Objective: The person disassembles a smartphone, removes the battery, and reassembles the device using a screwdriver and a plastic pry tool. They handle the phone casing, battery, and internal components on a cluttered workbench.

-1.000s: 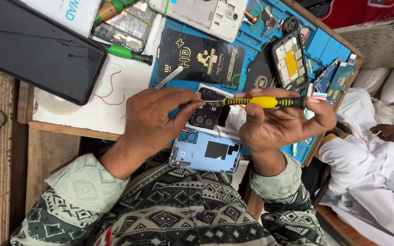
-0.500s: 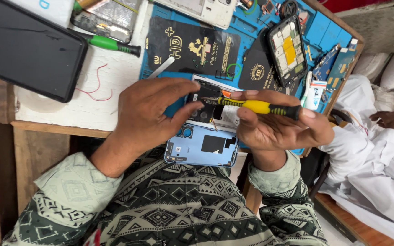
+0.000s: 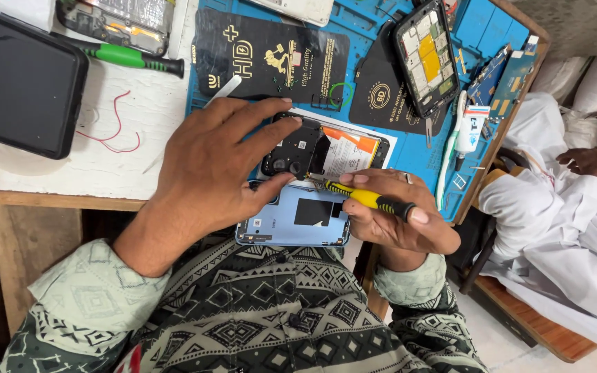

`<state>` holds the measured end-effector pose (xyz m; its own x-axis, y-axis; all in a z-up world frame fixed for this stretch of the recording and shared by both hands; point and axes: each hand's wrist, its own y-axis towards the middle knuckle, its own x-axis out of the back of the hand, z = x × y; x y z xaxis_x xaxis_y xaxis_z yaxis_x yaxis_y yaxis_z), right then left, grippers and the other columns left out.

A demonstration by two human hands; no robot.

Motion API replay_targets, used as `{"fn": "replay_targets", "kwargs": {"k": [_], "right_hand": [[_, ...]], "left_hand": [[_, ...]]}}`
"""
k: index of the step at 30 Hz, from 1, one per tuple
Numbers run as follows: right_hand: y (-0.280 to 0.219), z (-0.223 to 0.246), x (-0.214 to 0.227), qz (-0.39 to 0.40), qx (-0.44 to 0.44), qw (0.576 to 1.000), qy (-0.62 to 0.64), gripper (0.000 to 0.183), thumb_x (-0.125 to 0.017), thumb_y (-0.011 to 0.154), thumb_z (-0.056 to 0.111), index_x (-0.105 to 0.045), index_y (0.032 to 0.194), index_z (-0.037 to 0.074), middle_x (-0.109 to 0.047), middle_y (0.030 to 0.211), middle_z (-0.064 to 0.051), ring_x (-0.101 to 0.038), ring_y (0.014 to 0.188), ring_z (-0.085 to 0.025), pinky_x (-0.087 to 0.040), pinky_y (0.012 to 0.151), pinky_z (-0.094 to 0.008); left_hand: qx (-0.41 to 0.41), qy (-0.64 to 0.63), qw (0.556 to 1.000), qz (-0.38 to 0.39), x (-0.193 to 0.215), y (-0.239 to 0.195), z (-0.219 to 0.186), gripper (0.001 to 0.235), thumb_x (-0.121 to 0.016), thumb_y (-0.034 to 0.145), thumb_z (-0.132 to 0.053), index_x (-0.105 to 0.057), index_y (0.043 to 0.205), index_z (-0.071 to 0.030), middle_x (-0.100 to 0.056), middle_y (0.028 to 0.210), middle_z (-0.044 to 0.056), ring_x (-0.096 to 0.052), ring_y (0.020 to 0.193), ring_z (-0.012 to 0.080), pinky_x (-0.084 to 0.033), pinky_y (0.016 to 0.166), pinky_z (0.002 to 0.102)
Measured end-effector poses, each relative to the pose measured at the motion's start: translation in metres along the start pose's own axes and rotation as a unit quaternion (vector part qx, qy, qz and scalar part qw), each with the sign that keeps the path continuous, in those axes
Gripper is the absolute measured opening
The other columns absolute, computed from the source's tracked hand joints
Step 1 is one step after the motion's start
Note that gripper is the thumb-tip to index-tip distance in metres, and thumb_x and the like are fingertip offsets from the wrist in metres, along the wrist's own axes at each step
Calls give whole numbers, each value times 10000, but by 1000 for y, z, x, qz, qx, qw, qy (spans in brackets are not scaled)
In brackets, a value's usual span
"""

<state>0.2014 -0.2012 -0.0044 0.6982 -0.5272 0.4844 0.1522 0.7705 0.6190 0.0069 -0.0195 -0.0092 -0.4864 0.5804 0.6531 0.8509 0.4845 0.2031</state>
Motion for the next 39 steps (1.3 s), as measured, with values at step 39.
{"fn": "replay_targets", "kwargs": {"k": [39], "right_hand": [[-25, -43, -3, 29, 98, 993, -65, 323, -705, 1010, 140, -517, 1269, 104, -781, 1002, -104, -788, 853, -296, -635, 799, -436]], "left_hand": [[-36, 45, 992, 116, -58, 4, 65, 573, -763, 819, -445, -679, 1352, -252, -611, 1431, 9, -631, 1116, 269, -513, 980, 407]]}}
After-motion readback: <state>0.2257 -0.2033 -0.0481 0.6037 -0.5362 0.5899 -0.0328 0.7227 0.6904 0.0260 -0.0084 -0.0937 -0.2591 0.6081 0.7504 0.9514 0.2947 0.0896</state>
